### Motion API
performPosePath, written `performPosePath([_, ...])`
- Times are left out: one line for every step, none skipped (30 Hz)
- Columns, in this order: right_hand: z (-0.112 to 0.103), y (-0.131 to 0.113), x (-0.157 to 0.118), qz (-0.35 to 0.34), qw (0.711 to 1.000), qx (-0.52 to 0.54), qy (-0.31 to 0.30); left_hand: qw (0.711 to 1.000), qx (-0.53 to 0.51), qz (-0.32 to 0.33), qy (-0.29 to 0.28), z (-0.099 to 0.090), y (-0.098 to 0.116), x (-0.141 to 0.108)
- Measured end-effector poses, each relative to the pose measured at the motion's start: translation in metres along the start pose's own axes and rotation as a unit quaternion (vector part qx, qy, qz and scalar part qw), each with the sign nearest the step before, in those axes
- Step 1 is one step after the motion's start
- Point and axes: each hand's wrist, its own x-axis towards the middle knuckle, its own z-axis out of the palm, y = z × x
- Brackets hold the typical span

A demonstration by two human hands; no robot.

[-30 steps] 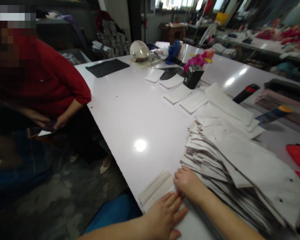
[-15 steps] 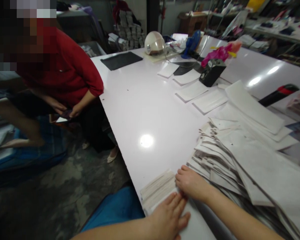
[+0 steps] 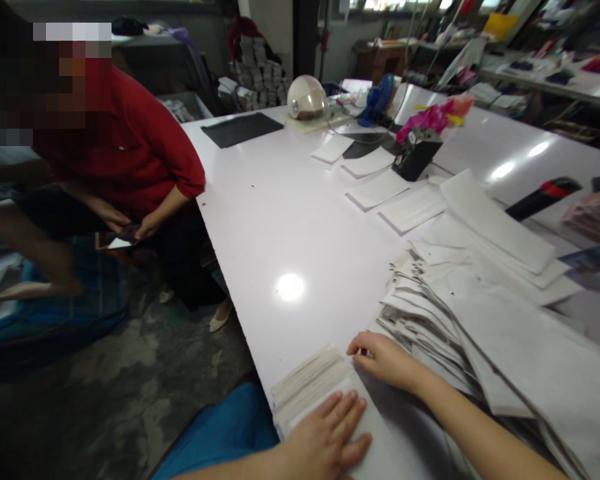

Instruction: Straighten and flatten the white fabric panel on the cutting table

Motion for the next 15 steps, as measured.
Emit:
performPosePath([-0.001,-0.001,-0.002,0.019,0.999,0.034,0.001,1.000,0.003,0.002,0.000,0.001,0.000,0.000])
performPosePath([0.000,-0.002,-0.004,0.033,0.997,0.063,-0.001,1.000,0.004,0.003,0.000,0.002,-0.001,0.000])
performPosePath([0.001,-0.002,-0.005,0.044,0.995,0.089,-0.002,1.000,0.004,0.005,-0.002,0.002,-0.001,0.000])
performPosePath([0.004,-0.002,-0.006,0.053,0.992,0.112,-0.003,1.000,0.001,0.005,-0.004,0.002,-0.001,0.000])
performPosePath([0.008,-0.001,-0.007,0.062,0.989,0.131,-0.002,1.000,-0.002,0.004,-0.006,0.003,-0.001,0.000])
performPosePath([0.012,0.000,-0.008,0.072,0.986,0.147,0.001,1.000,-0.005,0.003,-0.007,0.002,-0.001,0.001])
performPosePath([0.017,0.003,-0.008,0.082,0.983,0.164,0.003,1.000,-0.009,0.002,-0.007,0.002,-0.001,0.001])
performPosePath([0.021,0.006,-0.008,0.093,0.979,0.180,0.003,1.000,-0.012,0.001,-0.007,0.002,-0.001,0.001])
performPosePath([0.025,0.009,-0.009,0.102,0.975,0.198,0.000,1.000,-0.014,0.001,-0.008,0.002,-0.001,0.001])
performPosePath([0.028,0.012,-0.009,0.109,0.970,0.218,-0.006,1.000,-0.016,0.001,-0.010,0.001,-0.001,0.001])
performPosePath([0.030,0.014,-0.010,0.114,0.965,0.237,-0.014,1.000,-0.017,0.002,-0.014,0.001,-0.001,0.001])
performPosePath([0.031,0.016,-0.010,0.117,0.960,0.255,-0.023,1.000,-0.017,0.002,-0.017,0.000,-0.001,0.001])
performPosePath([0.031,0.017,-0.011,0.118,0.955,0.269,-0.028,1.000,-0.017,0.001,-0.018,0.000,-0.001,0.001])
performPosePath([0.032,0.018,-0.012,0.119,0.952,0.279,-0.030,1.000,-0.016,0.001,-0.018,0.000,-0.001,0.001])
performPosePath([0.031,0.018,-0.013,0.120,0.950,0.285,-0.029,1.000,-0.015,0.001,-0.015,0.000,-0.001,0.001])
